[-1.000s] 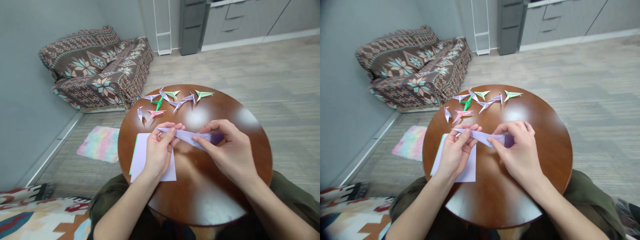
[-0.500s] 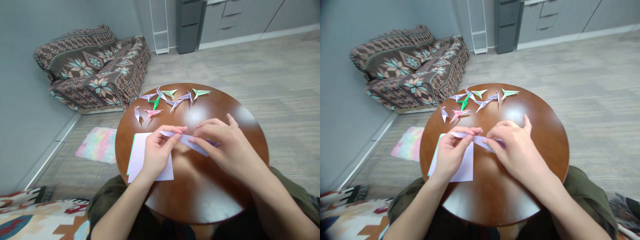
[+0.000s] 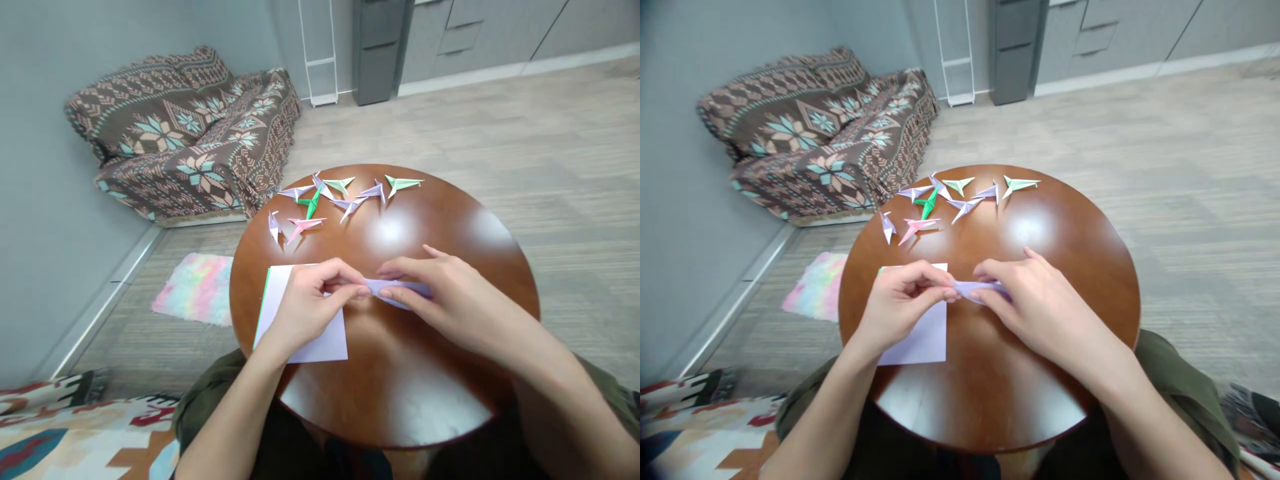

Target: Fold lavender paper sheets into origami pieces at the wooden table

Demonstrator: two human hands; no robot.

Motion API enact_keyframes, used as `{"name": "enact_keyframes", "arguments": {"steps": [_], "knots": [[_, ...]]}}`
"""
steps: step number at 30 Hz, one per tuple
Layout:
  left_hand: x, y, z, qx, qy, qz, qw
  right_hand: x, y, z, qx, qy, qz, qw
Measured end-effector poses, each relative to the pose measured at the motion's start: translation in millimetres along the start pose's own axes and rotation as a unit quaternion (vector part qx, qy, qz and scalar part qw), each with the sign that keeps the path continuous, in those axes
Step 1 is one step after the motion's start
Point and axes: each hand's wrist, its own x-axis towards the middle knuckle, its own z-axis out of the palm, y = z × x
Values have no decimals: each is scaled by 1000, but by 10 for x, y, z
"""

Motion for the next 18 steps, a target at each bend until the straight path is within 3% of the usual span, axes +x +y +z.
{"name": "enact_keyframes", "arguments": {"steps": [7, 12, 18], "knots": [[-4, 60, -60, 89, -55, 51, 993, -42, 9, -42, 19, -46, -27, 998], [12, 34, -55, 61, -20, 51, 997, -51, -1, -42, 9, -44, -24, 999], [5, 3, -8, -9, 34, 29, 999, -9, -29, -50, 16, 13, -3, 1000]]}}
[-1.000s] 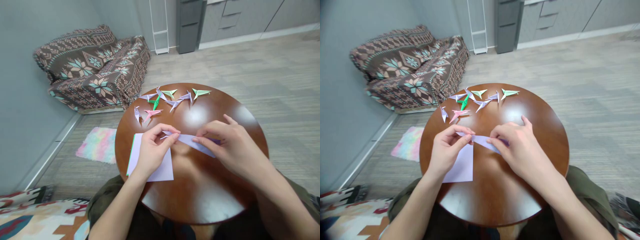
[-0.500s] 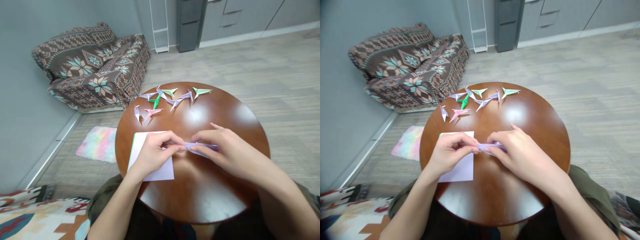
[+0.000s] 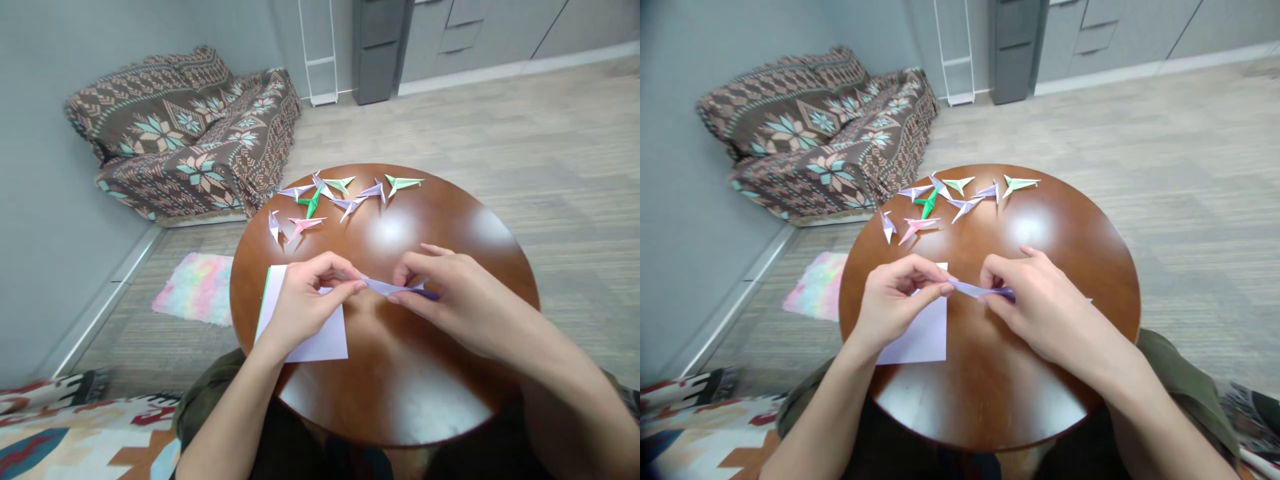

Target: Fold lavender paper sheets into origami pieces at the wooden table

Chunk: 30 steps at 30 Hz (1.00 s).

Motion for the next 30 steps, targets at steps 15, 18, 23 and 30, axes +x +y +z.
{"name": "enact_keyframes", "arguments": {"steps": [15, 18, 23, 30], "knots": [[-10, 6, 19, -19, 28, 25, 999, -8, 22, -85, 31, -12, -25, 999], [-3, -24, -10, -36, 27, 26, 999, -16, 61, -138, 18, -24, -22, 999], [16, -48, -24, -91, 40, 19, 995, -15, 55, -184, 22, -19, -13, 999], [-3, 58, 158, -152, -28, -49, 987, 49, -152, -69, 96, 9, 8, 995]]}}
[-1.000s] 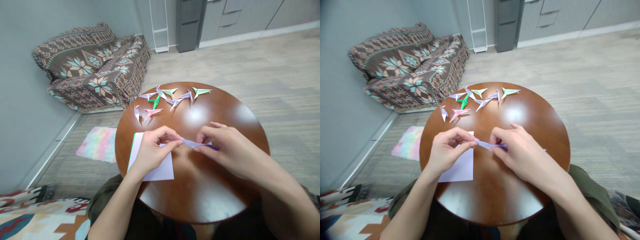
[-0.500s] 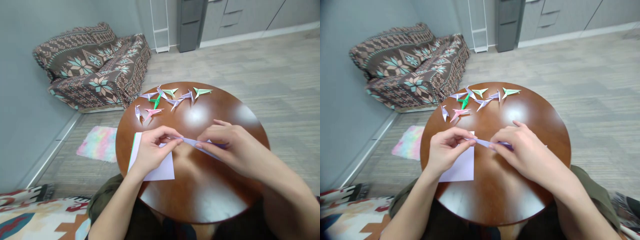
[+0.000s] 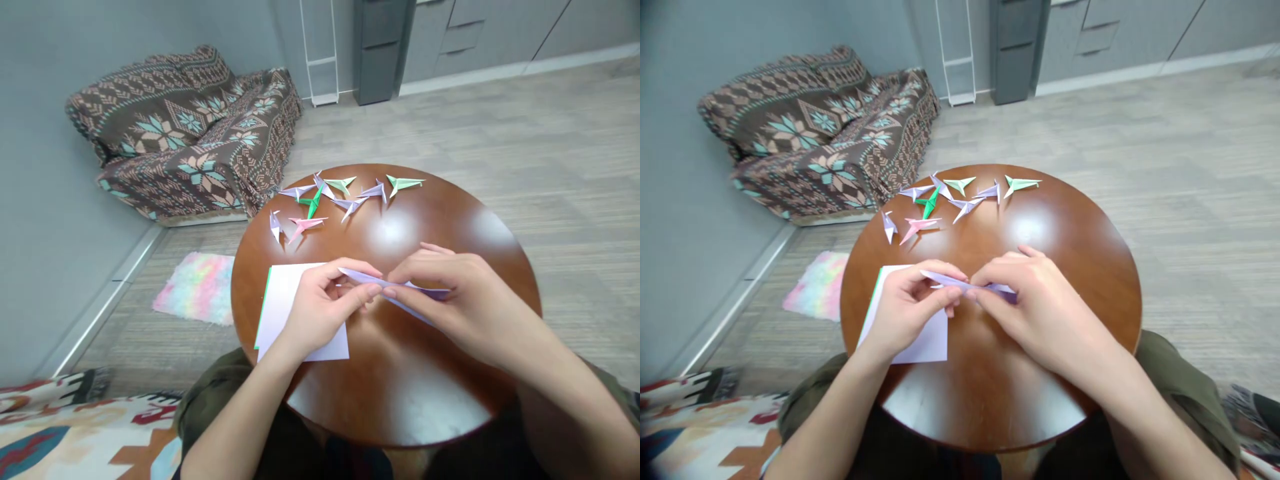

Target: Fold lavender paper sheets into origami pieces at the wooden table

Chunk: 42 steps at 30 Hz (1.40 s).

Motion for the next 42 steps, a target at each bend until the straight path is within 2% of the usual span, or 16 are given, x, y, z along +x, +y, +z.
{"name": "enact_keyframes", "arguments": {"steps": [3, 9, 17, 28, 36, 42], "knots": [[-18, 10, 48, -10, 16, -8, 1000, 23, -37, 33, 20, 2, 19, 1000], [-28, 19, 30, -25, 33, -32, 999, 41, -19, 31, 51, -17, 70, 996], [-30, 14, 31, -25, 43, -60, 997, 38, -2, 63, 59, 3, 79, 995], [-31, 10, 3, -18, 39, -83, 996, 32, 2, 54, 48, -9, 69, 996], [-16, -40, -70, -44, 74, -74, 994, 7, 4, 8, 46, -19, 69, 996], [-5, 2, -149, -8, 104, -70, 992, 4, 11, -9, 51, -25, 83, 995]]}}
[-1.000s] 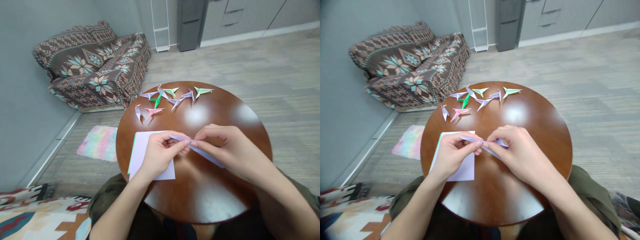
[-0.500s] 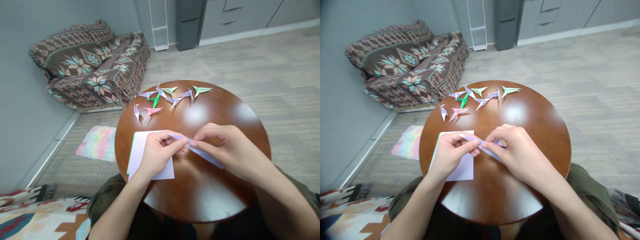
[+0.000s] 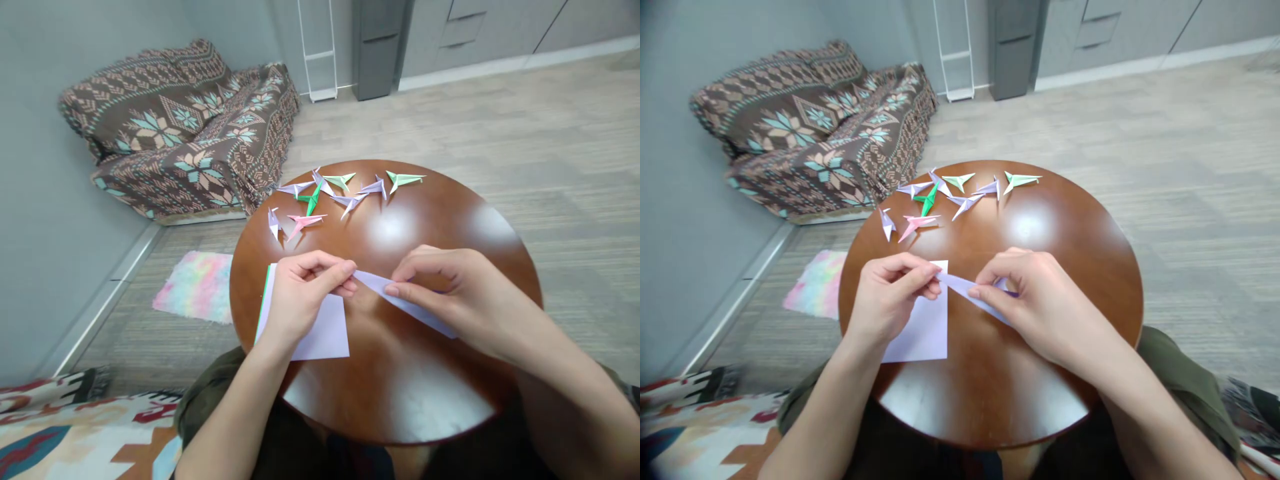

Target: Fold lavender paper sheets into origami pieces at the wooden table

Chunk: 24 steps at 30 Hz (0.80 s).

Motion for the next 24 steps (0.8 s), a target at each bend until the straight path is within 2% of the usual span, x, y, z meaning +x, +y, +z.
{"name": "enact_keyframes", "arguments": {"steps": [3, 7, 9, 24], "knots": [[-7, -1, 3, -20, -1, 1, 1000, 3, 1, 3, 14, -3, 13, 1000], [-31, -22, 43, -35, -63, -18, 997, 12, -9, -2, 29, -6, 24, 999], [-39, -33, 62, -27, -77, -29, 996, 14, -15, 0, 32, -12, 23, 999], [-43, -37, 70, 15, -40, -32, 999, 21, -8, 30, 14, -24, 13, 1000]]}}
